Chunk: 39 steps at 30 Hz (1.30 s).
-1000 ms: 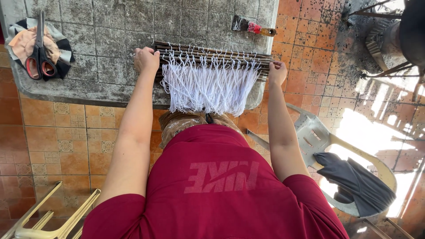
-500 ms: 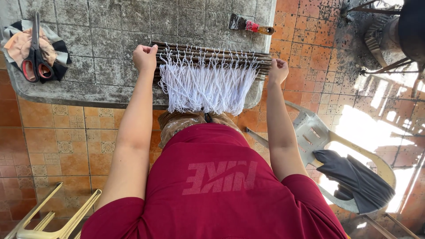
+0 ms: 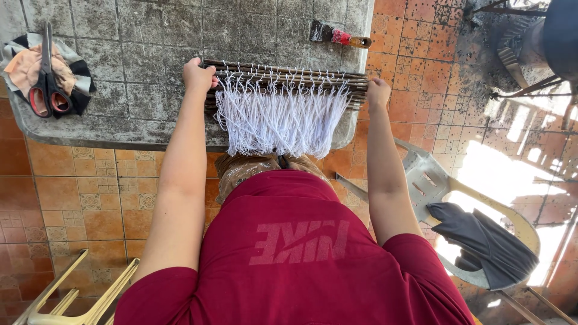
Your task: The person arranges white strings on a bundle of sticks, then uses a brush to apply a dark liquid from a large black container onto the strings. The person holds the sticks over the container while brushing and then places the bundle onto a metal rack.
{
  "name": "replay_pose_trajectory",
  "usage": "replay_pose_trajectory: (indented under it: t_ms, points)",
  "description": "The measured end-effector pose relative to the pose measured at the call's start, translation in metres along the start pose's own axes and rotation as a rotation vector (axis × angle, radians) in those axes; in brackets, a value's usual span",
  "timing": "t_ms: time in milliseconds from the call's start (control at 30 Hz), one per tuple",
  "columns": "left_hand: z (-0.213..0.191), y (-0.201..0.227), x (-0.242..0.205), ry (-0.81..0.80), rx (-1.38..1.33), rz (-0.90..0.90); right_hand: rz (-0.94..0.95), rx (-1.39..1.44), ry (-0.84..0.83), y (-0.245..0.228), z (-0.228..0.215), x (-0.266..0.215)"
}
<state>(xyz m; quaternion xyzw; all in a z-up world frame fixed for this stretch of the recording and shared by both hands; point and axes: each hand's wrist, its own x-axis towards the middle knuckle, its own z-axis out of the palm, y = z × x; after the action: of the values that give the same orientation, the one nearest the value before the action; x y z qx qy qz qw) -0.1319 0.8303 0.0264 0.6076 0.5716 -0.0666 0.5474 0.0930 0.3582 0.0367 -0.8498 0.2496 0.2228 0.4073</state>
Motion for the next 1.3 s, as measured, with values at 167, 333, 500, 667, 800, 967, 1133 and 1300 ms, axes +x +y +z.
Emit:
replay_pose_trajectory:
  t_ms: [167,333,500,667,800,967,1133,1300]
  points:
    - [0.001,0.004,0.02,-0.039,0.129,-0.081,-0.011,-0.043,-0.002,-0.001,-0.002,0.003]
    - [0.001,0.009,0.01,-0.014,0.21,-0.155,0.007,-0.085,0.072,-0.003,0.001,-0.008]
    - [0.002,0.001,0.004,0.014,0.127,-0.023,0.001,-0.048,0.079,-0.005,0.001,-0.014]
    - [0.0,-0.005,0.018,-0.03,0.089,-0.071,0.046,-0.029,0.08,-0.015,0.001,-0.026]
    - [0.003,-0.009,0.029,-0.052,0.118,-0.075,0.027,-0.016,0.095,-0.012,0.002,-0.025]
    - [0.002,0.0,0.002,-0.041,0.088,-0.043,-0.002,-0.002,0.113,-0.006,0.004,-0.023]
    - [0.006,-0.005,-0.009,-0.054,-0.057,0.007,0.018,0.003,0.142,-0.001,0.007,-0.02]
    - [0.006,-0.01,-0.001,0.016,0.043,0.024,0.116,0.09,0.101,0.01,0.005,-0.001]
